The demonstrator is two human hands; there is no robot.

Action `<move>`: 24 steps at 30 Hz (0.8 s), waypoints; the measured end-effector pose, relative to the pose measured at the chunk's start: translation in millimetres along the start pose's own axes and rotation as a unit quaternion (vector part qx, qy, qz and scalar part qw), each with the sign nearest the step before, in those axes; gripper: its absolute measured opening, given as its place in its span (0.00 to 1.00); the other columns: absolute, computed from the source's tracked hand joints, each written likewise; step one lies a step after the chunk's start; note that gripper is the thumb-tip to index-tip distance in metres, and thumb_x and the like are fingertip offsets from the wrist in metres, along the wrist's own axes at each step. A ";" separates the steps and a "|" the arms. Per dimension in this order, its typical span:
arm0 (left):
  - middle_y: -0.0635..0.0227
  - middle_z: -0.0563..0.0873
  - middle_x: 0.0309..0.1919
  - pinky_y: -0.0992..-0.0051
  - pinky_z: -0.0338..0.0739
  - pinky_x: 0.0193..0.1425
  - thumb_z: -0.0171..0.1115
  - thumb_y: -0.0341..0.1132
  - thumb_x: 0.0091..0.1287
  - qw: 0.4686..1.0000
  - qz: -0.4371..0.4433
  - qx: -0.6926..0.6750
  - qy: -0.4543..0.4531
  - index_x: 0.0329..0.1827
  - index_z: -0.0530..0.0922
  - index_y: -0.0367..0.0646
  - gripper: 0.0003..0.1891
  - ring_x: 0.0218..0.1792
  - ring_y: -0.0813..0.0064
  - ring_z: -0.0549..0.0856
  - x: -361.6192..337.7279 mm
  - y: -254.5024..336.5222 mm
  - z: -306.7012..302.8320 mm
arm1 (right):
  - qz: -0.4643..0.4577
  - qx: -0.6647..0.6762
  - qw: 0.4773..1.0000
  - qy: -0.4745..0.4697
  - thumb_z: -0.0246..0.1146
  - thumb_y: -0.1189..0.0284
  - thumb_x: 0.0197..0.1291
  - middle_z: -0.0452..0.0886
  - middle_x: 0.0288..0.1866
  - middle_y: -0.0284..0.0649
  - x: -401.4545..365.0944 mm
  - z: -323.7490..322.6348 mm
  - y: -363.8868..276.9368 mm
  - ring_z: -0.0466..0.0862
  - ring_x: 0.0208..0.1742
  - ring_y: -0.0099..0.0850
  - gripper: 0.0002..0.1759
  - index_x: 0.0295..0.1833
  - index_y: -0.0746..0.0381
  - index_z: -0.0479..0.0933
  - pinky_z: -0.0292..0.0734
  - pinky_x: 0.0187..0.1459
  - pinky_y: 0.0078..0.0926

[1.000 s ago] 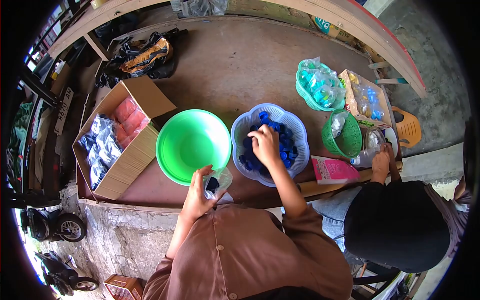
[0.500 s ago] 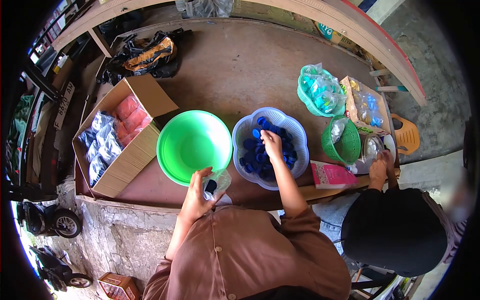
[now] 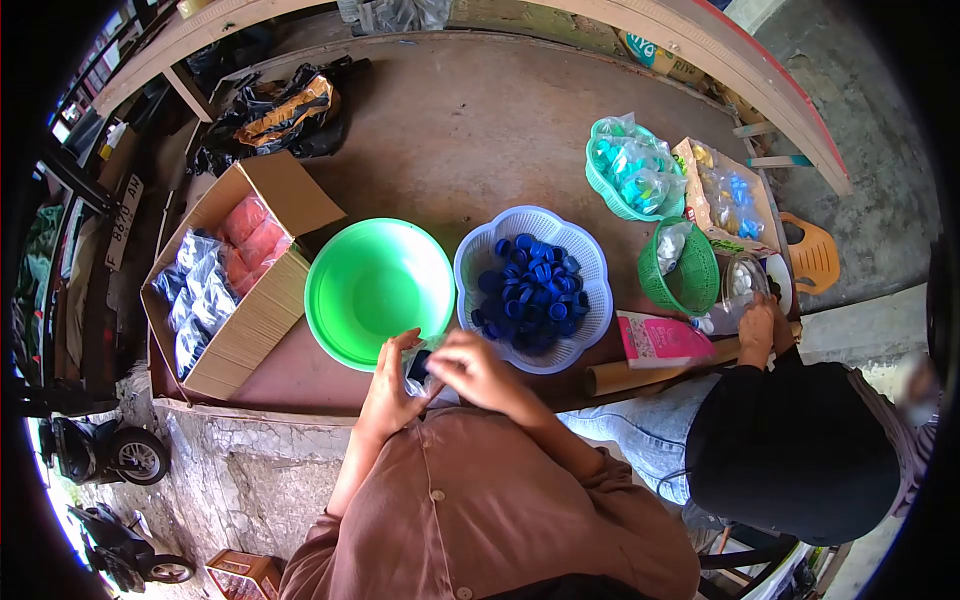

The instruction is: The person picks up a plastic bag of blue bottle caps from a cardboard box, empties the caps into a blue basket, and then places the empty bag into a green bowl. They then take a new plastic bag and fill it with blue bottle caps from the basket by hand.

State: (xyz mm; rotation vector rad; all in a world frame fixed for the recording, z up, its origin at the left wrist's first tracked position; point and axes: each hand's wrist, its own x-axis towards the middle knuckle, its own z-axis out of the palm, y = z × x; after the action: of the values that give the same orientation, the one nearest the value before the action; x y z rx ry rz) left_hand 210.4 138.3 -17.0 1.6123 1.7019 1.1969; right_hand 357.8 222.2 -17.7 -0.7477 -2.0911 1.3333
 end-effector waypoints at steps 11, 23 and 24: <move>0.54 0.75 0.47 0.63 0.69 0.55 0.73 0.31 0.45 1.000 -0.015 0.012 -0.005 0.59 0.63 0.37 0.37 0.49 0.57 0.75 0.7 4.6 -3.6 | 0.049 -0.312 0.924 0.214 0.67 0.70 0.44 0.78 0.27 0.36 35.8 -75.5 100.3 0.78 0.32 0.39 0.06 0.30 0.57 0.77 0.69 0.33 0.39; 0.54 0.76 0.46 0.63 0.69 0.56 0.73 0.31 0.45 1.000 -0.009 0.018 0.009 0.59 0.64 0.37 0.37 0.49 0.57 0.75 -2.5 8.4 -4.9 | 0.126 -0.447 0.871 0.160 0.70 0.63 0.40 0.81 0.33 0.36 56.6 -71.7 114.5 0.77 0.40 0.39 0.16 0.34 0.56 0.75 0.65 0.41 0.38; 0.54 0.76 0.46 0.63 0.69 0.56 0.73 0.31 0.45 1.000 -0.009 0.017 0.009 0.59 0.64 0.37 0.37 0.49 0.57 0.75 -2.1 8.3 -4.2 | 0.122 -0.453 0.865 0.175 0.70 0.63 0.40 0.81 0.32 0.36 57.8 -69.2 114.7 0.78 0.36 0.40 0.16 0.33 0.57 0.74 0.65 0.39 0.37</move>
State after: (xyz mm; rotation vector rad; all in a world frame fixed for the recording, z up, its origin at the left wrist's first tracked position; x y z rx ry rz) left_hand 211.6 134.5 -8.4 1.6082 1.7525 1.1839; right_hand 384.3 346.3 -89.8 -1.5354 -2.2981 0.1718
